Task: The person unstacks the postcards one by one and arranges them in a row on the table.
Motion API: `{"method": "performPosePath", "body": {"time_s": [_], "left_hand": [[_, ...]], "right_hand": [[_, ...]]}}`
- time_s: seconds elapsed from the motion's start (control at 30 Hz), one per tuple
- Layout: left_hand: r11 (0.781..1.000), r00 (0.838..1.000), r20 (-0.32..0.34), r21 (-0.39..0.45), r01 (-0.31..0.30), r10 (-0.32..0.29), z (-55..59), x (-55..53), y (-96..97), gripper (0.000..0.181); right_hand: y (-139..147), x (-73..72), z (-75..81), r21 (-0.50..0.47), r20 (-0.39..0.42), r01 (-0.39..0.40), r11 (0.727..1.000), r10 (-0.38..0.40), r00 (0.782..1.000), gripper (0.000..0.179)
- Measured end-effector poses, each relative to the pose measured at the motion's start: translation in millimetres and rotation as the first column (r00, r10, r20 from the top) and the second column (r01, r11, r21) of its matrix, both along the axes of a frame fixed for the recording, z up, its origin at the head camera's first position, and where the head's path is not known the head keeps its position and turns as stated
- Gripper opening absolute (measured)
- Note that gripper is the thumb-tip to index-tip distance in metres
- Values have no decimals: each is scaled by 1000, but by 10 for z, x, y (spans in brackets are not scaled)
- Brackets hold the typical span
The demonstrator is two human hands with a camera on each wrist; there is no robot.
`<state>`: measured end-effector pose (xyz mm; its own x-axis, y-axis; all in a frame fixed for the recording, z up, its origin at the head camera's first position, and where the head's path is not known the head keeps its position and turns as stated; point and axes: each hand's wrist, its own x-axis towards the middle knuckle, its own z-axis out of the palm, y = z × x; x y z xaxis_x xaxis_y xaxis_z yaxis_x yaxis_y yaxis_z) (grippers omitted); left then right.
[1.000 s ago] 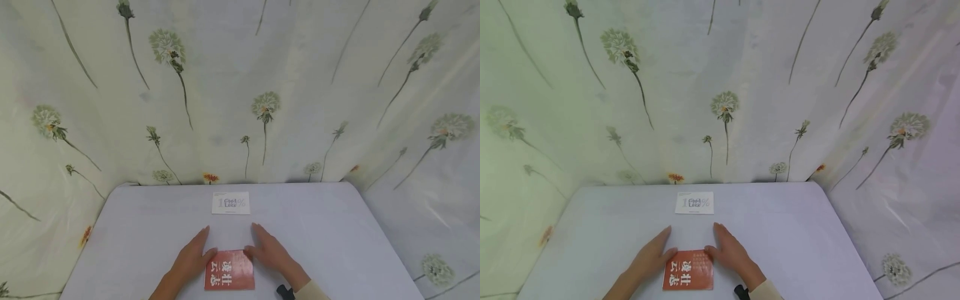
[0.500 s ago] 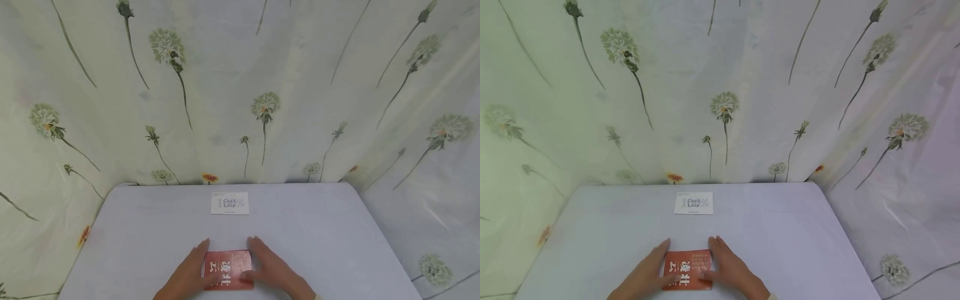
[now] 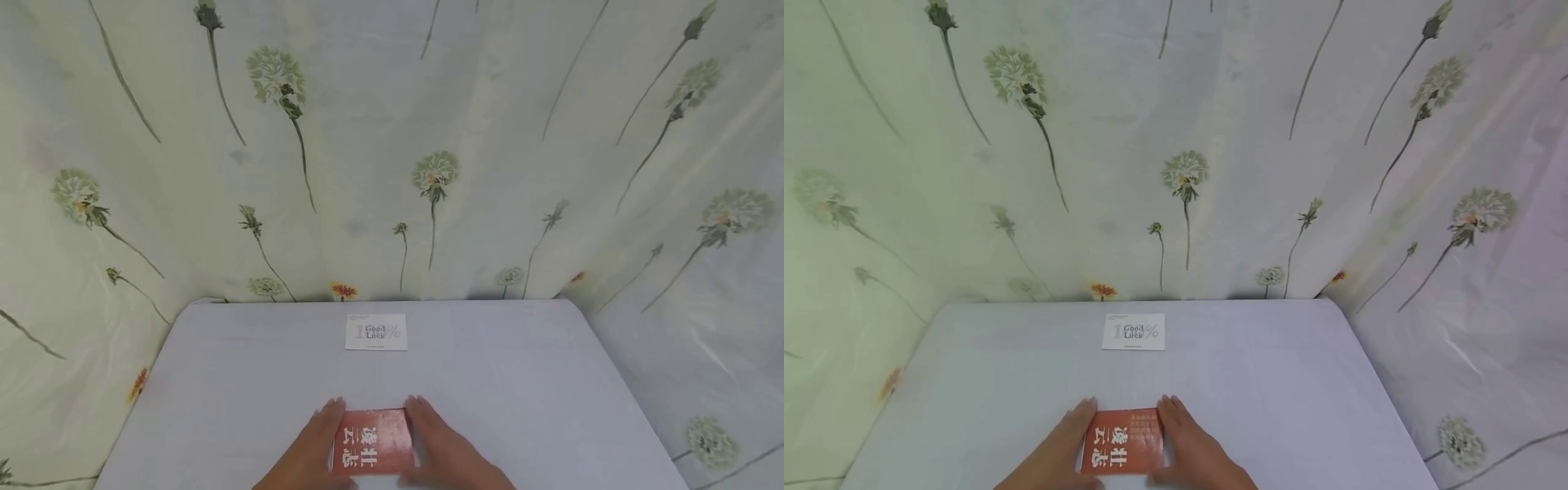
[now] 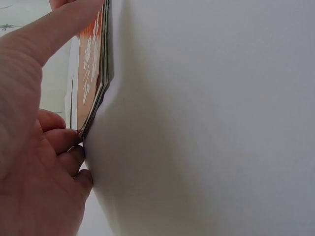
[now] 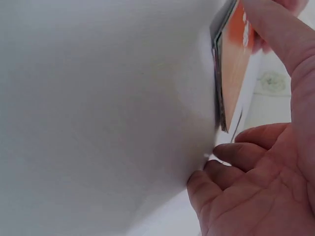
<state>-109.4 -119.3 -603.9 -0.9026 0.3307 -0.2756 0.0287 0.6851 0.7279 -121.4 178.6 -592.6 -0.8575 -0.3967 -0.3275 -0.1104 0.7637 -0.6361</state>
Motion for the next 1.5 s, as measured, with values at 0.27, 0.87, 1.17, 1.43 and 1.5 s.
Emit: {"method": "performPosePath", "body": {"time_s": [0.27,0.87,1.17,1.43,1.5], "left_hand": [[995,987,-137,-68,77,-86,-136,13,-43,140],[992,990,-141,-125,-1,-17,-98,16,5,116],[993,991,-137,-119,-14,-2,-70,31,12,114],[992,991,-133,-123,2,-19,-72,34,6,118],[992,989,-145,-123,4,-22,-78,34,3,120]], "right_hand": [[39,21,0,63,-57,-46,997,50,997,120],[14,-2,-5,111,-113,-64,992,77,991,111],[-27,8,18,104,-64,-20,994,27,998,118],[-64,7,79,129,-88,-51,990,63,994,116],[-81,3,81,146,-95,-52,988,67,993,116]]}}
